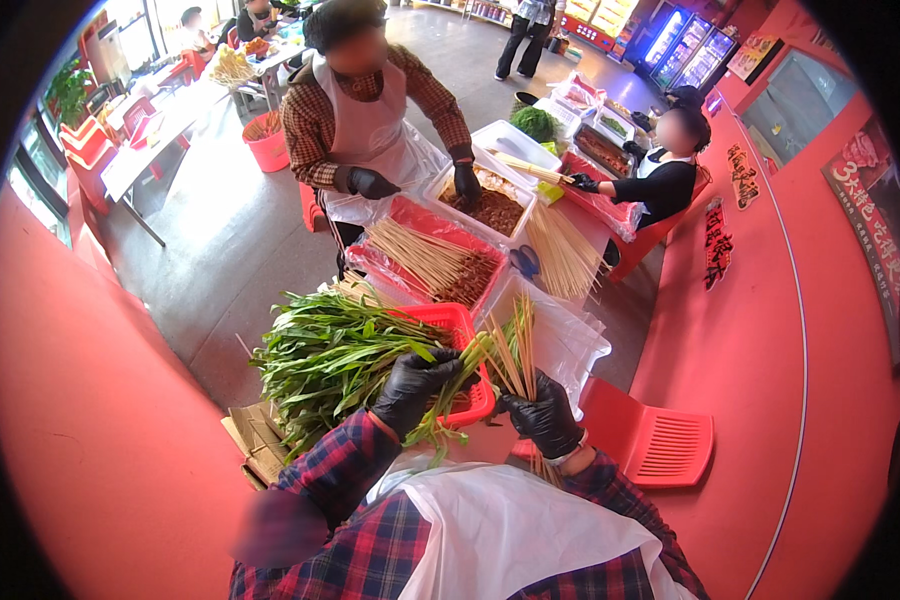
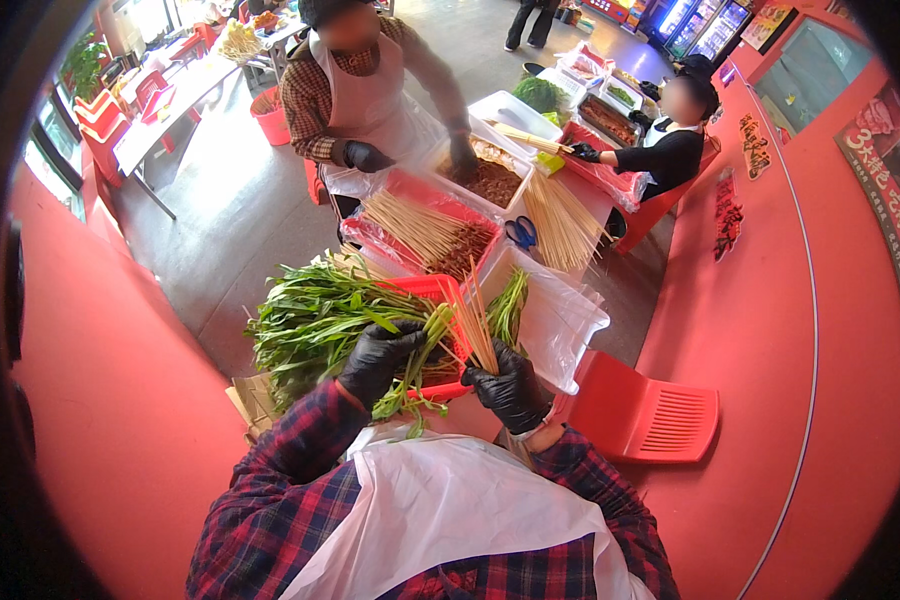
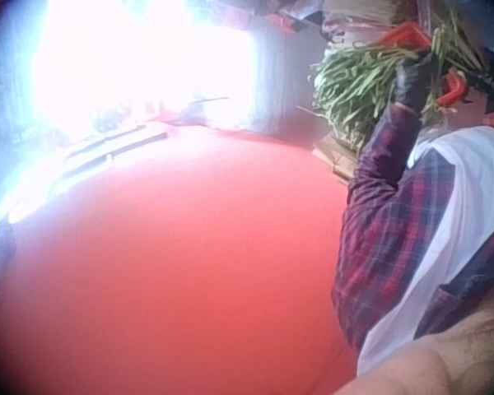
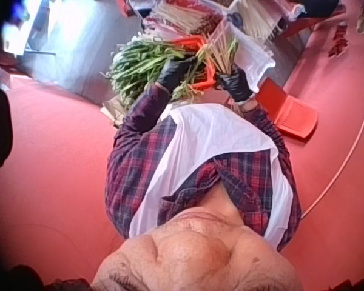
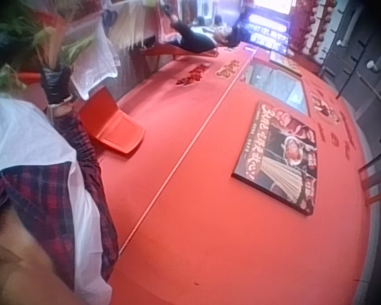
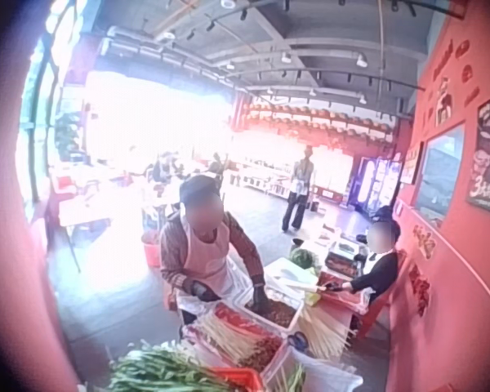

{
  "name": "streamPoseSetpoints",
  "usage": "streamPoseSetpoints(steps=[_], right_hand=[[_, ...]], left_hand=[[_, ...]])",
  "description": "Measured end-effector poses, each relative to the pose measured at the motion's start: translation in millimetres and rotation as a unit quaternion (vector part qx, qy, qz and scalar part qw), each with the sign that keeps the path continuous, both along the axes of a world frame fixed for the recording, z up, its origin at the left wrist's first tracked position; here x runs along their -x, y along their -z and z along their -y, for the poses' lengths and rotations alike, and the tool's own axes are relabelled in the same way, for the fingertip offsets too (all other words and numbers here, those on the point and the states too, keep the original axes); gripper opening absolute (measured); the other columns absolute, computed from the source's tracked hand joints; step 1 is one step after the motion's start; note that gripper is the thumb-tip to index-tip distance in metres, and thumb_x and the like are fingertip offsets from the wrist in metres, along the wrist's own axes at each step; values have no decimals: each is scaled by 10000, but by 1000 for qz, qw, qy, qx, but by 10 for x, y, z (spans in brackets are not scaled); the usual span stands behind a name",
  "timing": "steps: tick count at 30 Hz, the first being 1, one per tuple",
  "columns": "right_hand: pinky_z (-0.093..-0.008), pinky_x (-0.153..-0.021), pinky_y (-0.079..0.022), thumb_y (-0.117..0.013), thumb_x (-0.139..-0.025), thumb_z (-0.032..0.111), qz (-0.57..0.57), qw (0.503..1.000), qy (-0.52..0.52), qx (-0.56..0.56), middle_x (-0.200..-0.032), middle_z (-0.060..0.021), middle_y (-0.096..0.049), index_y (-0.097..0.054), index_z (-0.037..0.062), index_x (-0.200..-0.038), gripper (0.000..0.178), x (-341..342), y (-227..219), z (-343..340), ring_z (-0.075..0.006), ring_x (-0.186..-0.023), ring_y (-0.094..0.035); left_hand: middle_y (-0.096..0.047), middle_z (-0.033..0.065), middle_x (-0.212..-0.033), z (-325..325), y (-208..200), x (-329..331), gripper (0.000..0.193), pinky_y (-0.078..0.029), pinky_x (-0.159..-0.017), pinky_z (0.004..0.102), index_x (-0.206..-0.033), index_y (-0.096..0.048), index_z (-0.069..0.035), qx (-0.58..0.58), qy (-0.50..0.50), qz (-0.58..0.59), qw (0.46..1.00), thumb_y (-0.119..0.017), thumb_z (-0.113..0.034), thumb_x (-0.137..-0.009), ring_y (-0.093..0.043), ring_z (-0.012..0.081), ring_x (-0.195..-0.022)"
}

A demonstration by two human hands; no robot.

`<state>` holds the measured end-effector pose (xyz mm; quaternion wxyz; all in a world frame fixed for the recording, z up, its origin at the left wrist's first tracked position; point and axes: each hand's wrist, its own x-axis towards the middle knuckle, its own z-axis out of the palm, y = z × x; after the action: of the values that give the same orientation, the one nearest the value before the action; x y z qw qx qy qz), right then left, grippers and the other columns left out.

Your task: The person repeatedly picks up green leafy vegetables and wooden skewers, then threads the vegetables onto the skewers one by one. The finished skewers are placed into a clear container on the counter.

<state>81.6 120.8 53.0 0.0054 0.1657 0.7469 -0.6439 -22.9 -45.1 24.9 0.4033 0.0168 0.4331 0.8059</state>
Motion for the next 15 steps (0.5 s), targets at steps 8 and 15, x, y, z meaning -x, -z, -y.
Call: streamPoseSetpoints(steps=[8,15], right_hand=[[-178,-375,-324,-516,-775,-4,-28,999,-23,5,-671,-35,-583,-510,35,-1023,251,-15,110,-26,-35,-433,-409],[-174,-383,-323,-531,-772,3,-31,999,-22,11,-673,-28,-585,-516,36,-1032,263,-16,125,-27,-29,-440,-406]], left_hand=[[-607,46,-802,5,-48,-46,153,-467,-677,252,-905,-596,-5,-8,-24,-5,1000,-585,-32,-754,-578,127,-710],[-607,98,-791,14,17,-32,150,-495,-667,283,-898,-581,37,-2,-9,-19,1000,-534,-65,-799,-599,180,-700]])
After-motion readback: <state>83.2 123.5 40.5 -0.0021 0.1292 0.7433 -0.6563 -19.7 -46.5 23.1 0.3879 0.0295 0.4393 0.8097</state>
